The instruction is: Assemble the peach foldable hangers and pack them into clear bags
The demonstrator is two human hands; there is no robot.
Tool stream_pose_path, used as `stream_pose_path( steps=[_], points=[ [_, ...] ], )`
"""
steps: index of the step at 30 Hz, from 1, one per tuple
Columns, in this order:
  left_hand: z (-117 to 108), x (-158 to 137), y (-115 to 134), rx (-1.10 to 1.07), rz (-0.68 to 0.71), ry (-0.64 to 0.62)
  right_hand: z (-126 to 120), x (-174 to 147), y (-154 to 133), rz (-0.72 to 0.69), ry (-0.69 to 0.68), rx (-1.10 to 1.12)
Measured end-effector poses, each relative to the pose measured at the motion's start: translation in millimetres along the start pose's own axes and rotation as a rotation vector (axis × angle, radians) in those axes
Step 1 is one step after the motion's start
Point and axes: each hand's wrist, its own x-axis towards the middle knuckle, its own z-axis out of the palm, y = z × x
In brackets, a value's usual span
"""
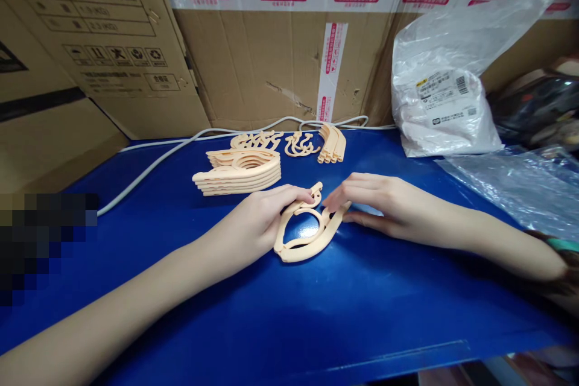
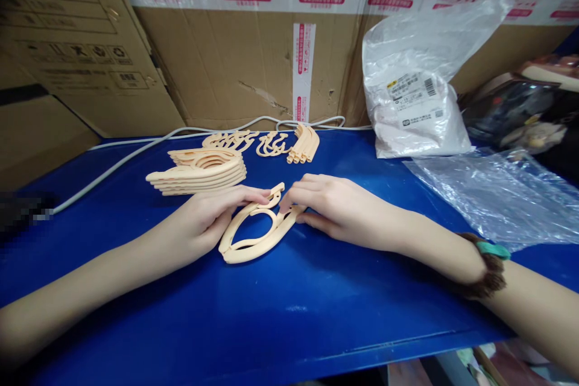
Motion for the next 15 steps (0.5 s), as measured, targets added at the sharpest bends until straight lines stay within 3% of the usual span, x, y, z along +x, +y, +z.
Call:
stream_pose_path(
  steps=[4, 9, 15],
  points=[
    [1.2, -1.1, -4.3, 0.057, 0.072, -0.001, -1.1, -1.0, 2.6, 0.058, 0.091, -0.137],
    [2.4, -2.7, 2.1, 0.163, 0.017, 0.002, -0.9, -0.2, 3.1, 0.089, 0.078, -0.225],
    [3.5, -5.7, 7.9, 0.174, -0.066, -0.078, -2.3, 0.1, -10.8, 0.059, -0.035, 0.058]
  ],
)
